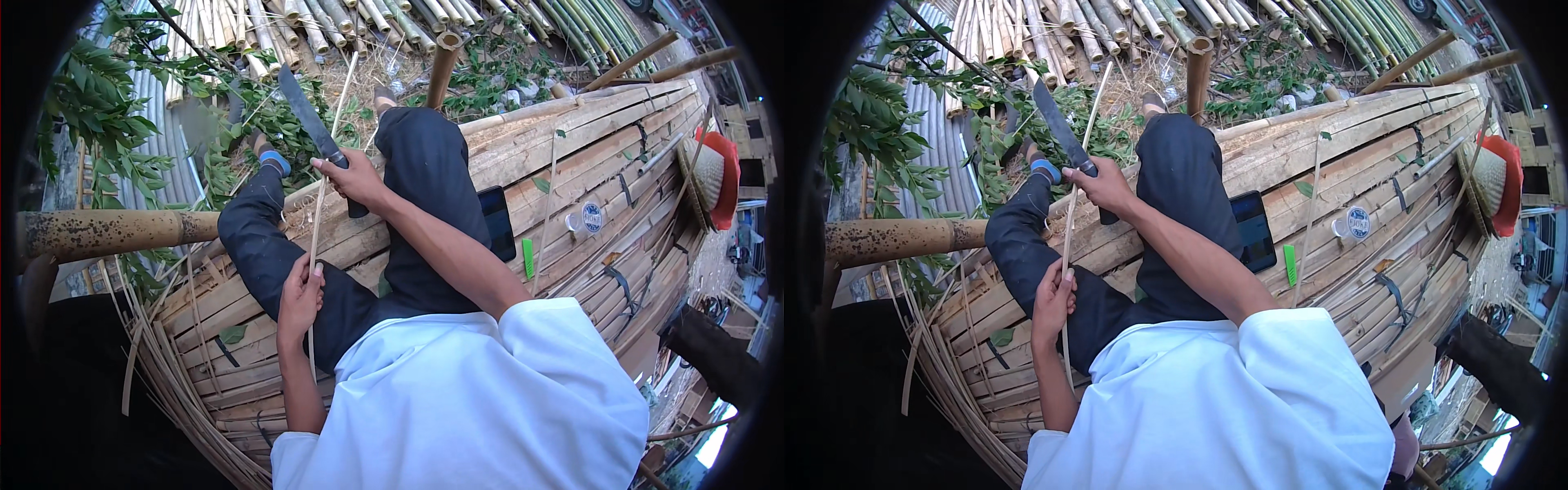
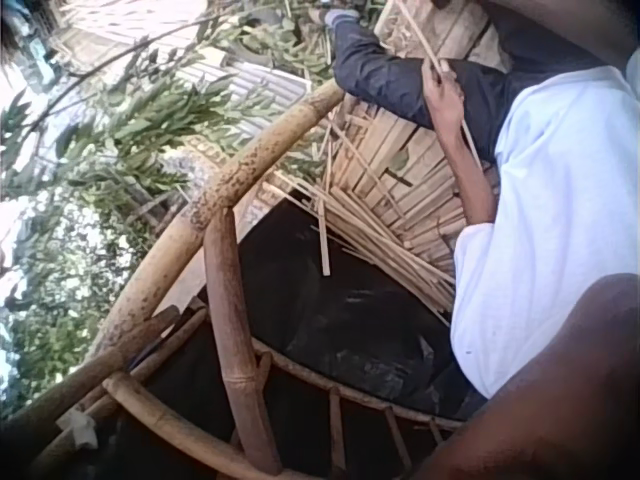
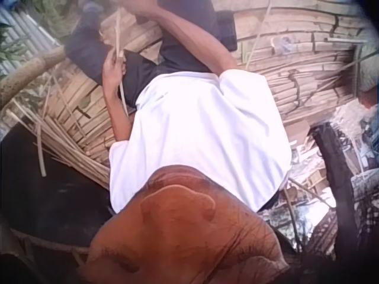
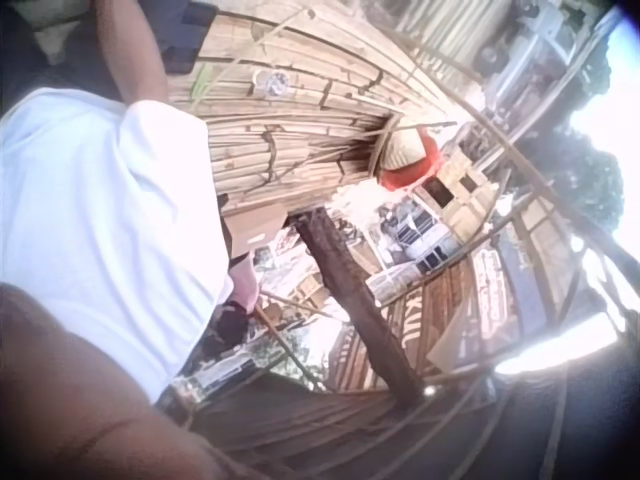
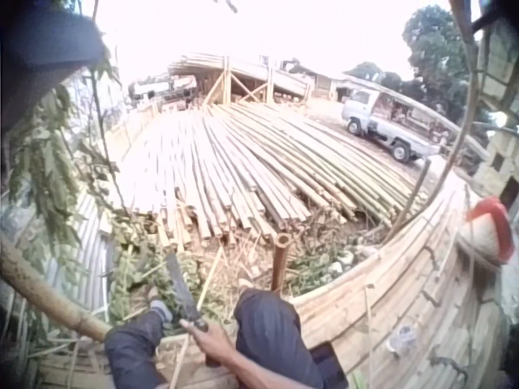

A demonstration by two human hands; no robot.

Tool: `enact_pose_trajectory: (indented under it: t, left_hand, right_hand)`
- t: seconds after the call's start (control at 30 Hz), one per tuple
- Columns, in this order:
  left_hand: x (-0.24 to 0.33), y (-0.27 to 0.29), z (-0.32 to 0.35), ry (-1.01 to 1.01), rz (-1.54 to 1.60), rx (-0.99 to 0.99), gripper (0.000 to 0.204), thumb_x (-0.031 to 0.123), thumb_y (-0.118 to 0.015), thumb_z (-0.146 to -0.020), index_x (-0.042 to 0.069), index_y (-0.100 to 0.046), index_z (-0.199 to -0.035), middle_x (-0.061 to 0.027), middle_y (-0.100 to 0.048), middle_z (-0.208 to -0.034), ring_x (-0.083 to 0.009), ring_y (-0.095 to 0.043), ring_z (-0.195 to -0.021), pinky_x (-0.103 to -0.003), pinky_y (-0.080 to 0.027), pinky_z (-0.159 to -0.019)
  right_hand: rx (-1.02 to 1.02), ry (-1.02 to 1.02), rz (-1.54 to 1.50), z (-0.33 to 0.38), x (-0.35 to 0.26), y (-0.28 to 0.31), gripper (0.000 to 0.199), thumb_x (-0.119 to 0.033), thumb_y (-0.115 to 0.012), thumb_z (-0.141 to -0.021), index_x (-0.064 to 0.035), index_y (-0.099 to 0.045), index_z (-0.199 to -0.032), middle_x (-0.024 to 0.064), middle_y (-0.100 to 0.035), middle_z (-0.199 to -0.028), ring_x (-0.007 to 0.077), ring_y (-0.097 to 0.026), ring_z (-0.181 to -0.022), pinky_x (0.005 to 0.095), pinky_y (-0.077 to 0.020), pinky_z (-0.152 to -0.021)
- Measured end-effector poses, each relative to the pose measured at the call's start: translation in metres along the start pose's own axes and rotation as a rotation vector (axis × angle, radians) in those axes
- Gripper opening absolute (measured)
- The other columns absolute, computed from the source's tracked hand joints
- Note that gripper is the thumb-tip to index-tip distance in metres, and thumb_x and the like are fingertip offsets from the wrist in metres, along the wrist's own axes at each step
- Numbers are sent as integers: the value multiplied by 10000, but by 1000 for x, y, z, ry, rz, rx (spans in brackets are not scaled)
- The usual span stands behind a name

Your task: The person thins a bamboo strip by repeatedly drawing a large knife along its surface while holding it against a wooden structure.

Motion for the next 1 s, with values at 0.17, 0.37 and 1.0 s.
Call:
enact_pose_trajectory:
  t: [0.17,0.37,1.0]
  left_hand:
    - [1,20,16,-115,-388,197,325,248,-512,-973,12,-539,-1194,-79,-553,-691,-142,-510,-595,-288,-416,-550]
    - [20,35,44,-138,-563,278,283,258,-533,-956,22,-570,-1108,-164,-590,-726,-266,-544,-617,-349,-442,-622]
    - [6,57,57,-54,-464,423,281,262,-454,-995,29,-601,-1048,-173,-583,-681,-308,-575,-600,-357,-436,-581]
  right_hand:
    - [-44,-12,35,1,0,2,317,-314,-675,-880,-80,-524,-730,-48,-458,-552,42,-419,-445,221,-318,-405]
    - [122,-1,-31,-4,-5,22,331,-312,-673,-883,-63,-526,-721,-45,-456,-547,43,-414,-454,238,-324,-413]
    - [166,5,174,-7,-10,41,402,-408,-421,-997,-61,-506,-812,-9,-479,-583,57,-453,-470,218,-378,-437]
Point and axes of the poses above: each hand's wrist, its own z-axis away from the middle knuckle, its own y-axis out of the back of the hand, x = y × z, the point moved 8 cm from there along -z, towards the middle knuckle
